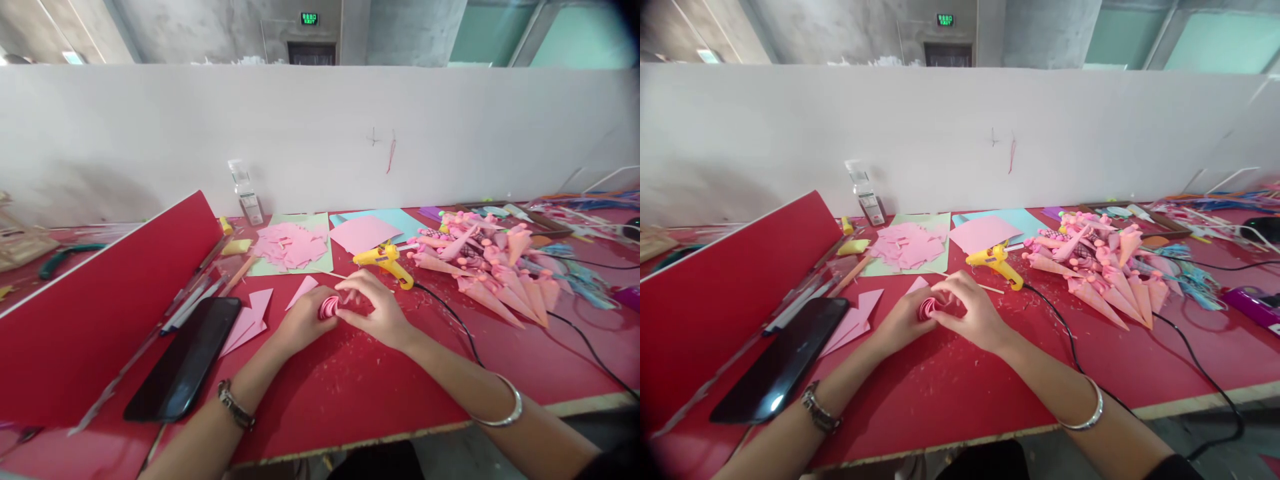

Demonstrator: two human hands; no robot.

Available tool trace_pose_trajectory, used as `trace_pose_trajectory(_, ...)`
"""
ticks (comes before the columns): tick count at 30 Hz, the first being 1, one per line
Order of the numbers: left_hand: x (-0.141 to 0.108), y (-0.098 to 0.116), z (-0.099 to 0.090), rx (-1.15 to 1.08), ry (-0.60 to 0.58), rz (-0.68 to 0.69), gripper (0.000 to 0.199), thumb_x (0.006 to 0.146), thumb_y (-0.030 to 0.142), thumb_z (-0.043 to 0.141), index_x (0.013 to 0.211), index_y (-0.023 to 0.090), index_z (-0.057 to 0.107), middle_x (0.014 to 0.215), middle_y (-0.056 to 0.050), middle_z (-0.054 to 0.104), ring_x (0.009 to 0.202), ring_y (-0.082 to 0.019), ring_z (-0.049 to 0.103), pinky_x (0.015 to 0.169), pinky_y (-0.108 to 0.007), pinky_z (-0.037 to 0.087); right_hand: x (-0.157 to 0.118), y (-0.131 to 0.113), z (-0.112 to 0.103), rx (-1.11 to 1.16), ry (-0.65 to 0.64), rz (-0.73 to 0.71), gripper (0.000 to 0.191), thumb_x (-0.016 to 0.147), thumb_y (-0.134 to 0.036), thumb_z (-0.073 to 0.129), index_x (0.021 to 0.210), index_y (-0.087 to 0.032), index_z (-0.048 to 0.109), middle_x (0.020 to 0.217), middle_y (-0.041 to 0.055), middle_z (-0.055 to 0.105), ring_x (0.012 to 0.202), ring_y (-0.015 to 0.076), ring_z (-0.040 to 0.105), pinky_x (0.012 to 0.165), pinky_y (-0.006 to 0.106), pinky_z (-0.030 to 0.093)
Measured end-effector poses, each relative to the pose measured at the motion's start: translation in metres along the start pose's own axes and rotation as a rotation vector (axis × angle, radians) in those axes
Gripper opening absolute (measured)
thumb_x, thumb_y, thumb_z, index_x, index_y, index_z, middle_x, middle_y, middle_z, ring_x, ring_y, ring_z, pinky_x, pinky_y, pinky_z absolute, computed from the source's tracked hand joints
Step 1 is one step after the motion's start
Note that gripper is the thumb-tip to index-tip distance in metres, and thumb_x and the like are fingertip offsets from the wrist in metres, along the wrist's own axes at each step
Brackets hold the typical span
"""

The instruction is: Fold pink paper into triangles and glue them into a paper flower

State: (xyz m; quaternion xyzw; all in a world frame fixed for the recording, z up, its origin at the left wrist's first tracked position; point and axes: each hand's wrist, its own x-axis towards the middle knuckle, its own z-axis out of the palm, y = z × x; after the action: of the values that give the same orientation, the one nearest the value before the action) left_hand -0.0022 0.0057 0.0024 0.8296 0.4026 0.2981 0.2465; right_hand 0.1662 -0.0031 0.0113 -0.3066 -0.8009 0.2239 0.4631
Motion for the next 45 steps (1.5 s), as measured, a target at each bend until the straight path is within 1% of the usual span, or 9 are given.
trace_pose_trajectory(3,0.0,-0.001,0.0,-0.034,0.047,0.047,0.025,0.069,0.018,0.056,0.093,0.017,0.05,0.088,-0.004,0.057,0.079,-0.016,0.052,0.07,-0.028,0.042,-0.001,0.0,0.002,-0.019,-0.068,0.019,0.033,0.073,-0.025,0.059,0.105,-0.025,0.049,0.089,0.002,0.047,0.07,0.0109,0.049,0.065,0.026,0.046)
trace_pose_trajectory(6,0.001,0.0,0.001,-0.047,0.029,0.082,0.03,0.069,0.015,0.056,0.097,0.018,0.048,0.095,-0.005,0.055,0.086,-0.017,0.051,0.074,-0.03,0.042,-0.002,-0.001,0.003,-0.064,-0.116,0.014,0.021,0.076,-0.025,0.055,0.097,-0.025,0.052,0.091,0.0021,0.046,0.077,0.0123,0.05,0.07,0.027,0.045)
trace_pose_trajectory(12,-0.001,0.003,0.001,-0.086,-0.003,0.071,0.052,0.07,0.012,0.054,0.118,0.023,0.035,0.114,-0.008,0.048,0.1,-0.019,0.047,0.084,-0.034,0.04,-0.001,-0.001,0.002,-0.109,-0.081,-0.011,0.01,0.077,-0.025,0.053,0.086,-0.023,0.055,0.089,0.0021,0.044,0.083,0.0135,0.05,0.077,0.029,0.044)
trace_pose_trajectory(17,-0.002,0.003,0.002,-0.143,-0.058,0.044,0.069,0.07,0.012,0.055,0.129,0.022,0.019,0.116,-0.009,0.046,0.101,-0.018,0.047,0.086,-0.033,0.039,-0.002,-0.001,0.002,-0.121,-0.069,-0.038,0.008,0.077,-0.02,0.051,0.083,-0.022,0.055,0.09,0.0028,0.044,0.087,0.0142,0.049,0.08,0.029,0.043)
trace_pose_trajectory(21,-0.002,0.006,0.001,-0.188,-0.077,0.043,0.064,0.07,0.015,0.056,0.126,0.022,0.024,0.12,-0.009,0.043,0.101,-0.018,0.046,0.085,-0.033,0.04,-0.002,0.0,0.001,-0.101,-0.085,-0.059,0.012,0.075,-0.015,0.05,0.084,-0.022,0.055,0.093,0.0031,0.044,0.089,0.014,0.049,0.081,0.028,0.042)
trace_pose_trajectory(28,-0.002,0.004,0.001,-0.074,-0.06,0.016,0.033,0.069,0.027,0.06,0.098,0.019,0.044,0.095,-0.005,0.049,0.085,-0.017,0.05,0.071,-0.031,0.044,-0.003,0.001,0.001,-0.091,-0.108,-0.053,0.018,0.074,-0.009,0.047,0.084,-0.023,0.054,0.094,0.0029,0.045,0.089,0.0145,0.05,0.079,0.03,0.043)
trace_pose_trajectory(34,-0.002,0.004,-0.002,0.075,0.02,0.071,0.048,0.062,0.043,0.065,0.101,0.023,0.046,0.115,-0.008,0.038,0.105,-0.023,0.04,0.079,-0.035,0.043,-0.001,0.001,-0.002,-0.132,-0.096,-0.032,0.016,0.072,-0.009,0.047,0.08,-0.022,0.052,0.094,0.0031,0.045,0.089,0.015,0.049,0.079,0.03,0.042)
trace_pose_trajectory(39,-0.001,0.005,-0.008,0.122,-0.047,0.097,0.049,0.059,0.052,0.064,0.093,0.02,0.05,0.091,-0.005,0.051,0.082,-0.02,0.048,0.071,-0.034,0.042,0.0,-0.001,-0.004,-0.116,-0.097,-0.026,0.015,0.072,-0.009,0.046,0.079,-0.021,0.051,0.091,0.0032,0.046,0.087,0.0154,0.048,0.078,0.031,0.042)
trace_pose_trajectory(45,-0.001,0.007,-0.01,0.126,-0.074,0.105,0.04,0.065,0.053,0.058,0.082,0.018,0.048,0.082,-0.002,0.05,0.073,-0.016,0.046,0.063,-0.028,0.039,0.0,-0.002,-0.004,-0.039,-0.115,-0.016,0.016,0.071,-0.008,0.045,0.079,-0.021,0.05,0.087,0.0023,0.045,0.082,0.0139,0.048,0.075,0.029,0.042)
